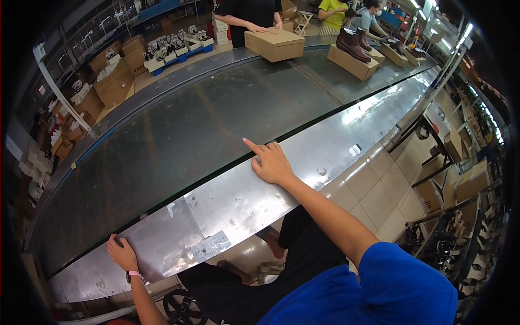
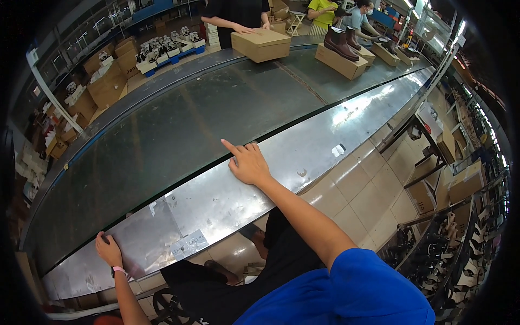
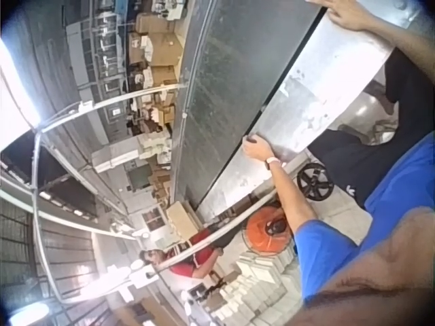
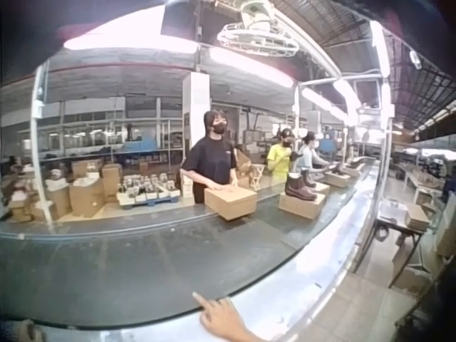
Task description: The recorder is helping to move and organize shoe boxes on an assembly line conveyor belt while other workers pack shoes into the boxes.
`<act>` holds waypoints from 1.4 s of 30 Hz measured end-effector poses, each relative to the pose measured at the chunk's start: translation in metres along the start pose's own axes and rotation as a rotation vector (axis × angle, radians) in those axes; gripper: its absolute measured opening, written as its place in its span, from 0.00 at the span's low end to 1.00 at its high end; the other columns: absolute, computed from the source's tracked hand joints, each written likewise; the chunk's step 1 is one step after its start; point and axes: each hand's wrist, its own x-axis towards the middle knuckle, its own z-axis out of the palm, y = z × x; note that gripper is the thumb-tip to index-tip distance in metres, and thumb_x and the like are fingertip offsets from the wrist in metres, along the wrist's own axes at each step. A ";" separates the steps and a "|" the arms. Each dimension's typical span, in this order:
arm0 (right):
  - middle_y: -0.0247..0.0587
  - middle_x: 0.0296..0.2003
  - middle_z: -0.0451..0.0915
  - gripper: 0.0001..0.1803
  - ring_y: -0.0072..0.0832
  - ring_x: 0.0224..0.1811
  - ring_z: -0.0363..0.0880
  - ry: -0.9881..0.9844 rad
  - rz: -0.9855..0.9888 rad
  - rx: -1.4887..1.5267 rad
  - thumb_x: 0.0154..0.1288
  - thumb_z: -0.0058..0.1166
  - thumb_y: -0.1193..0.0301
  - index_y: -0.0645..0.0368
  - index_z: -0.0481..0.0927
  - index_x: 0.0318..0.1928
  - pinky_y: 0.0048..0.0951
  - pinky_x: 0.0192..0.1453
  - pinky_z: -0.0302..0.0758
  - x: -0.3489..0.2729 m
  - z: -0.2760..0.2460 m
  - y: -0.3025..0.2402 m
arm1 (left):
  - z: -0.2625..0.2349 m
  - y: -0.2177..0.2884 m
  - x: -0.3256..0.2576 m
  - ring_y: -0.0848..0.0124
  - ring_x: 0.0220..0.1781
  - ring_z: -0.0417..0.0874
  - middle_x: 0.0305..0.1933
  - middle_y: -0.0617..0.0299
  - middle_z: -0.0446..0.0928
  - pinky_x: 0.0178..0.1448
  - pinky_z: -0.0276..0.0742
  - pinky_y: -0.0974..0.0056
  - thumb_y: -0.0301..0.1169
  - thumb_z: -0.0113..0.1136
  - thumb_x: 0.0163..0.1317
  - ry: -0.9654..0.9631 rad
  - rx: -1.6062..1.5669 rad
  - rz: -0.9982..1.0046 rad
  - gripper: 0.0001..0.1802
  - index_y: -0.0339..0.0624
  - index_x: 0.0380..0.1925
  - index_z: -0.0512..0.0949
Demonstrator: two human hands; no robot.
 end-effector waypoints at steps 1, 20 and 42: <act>0.45 0.54 0.88 0.38 0.46 0.56 0.78 0.001 0.002 0.001 0.77 0.54 0.65 0.43 0.68 0.86 0.45 0.76 0.70 -0.001 -0.001 -0.003 | 0.001 -0.002 -0.001 0.47 0.73 0.80 0.65 0.51 0.85 0.79 0.72 0.44 0.35 0.61 0.75 0.017 -0.018 -0.002 0.19 0.41 0.62 0.82; 0.63 0.78 0.66 0.38 0.58 0.78 0.71 0.471 0.294 0.514 0.78 0.62 0.60 0.50 0.67 0.83 0.50 0.84 0.69 0.107 0.019 0.040 | -0.001 0.012 0.003 0.51 0.75 0.78 0.66 0.56 0.85 0.80 0.69 0.44 0.36 0.61 0.74 -0.005 0.052 -0.049 0.19 0.46 0.61 0.82; 0.47 0.47 0.95 0.15 0.48 0.49 0.92 -0.955 -0.804 1.027 0.75 0.66 0.61 0.57 0.94 0.51 0.47 0.62 0.85 0.001 0.038 -0.322 | 0.000 0.009 0.001 0.51 0.74 0.79 0.65 0.57 0.85 0.78 0.70 0.42 0.39 0.61 0.73 0.013 0.046 -0.064 0.19 0.48 0.60 0.83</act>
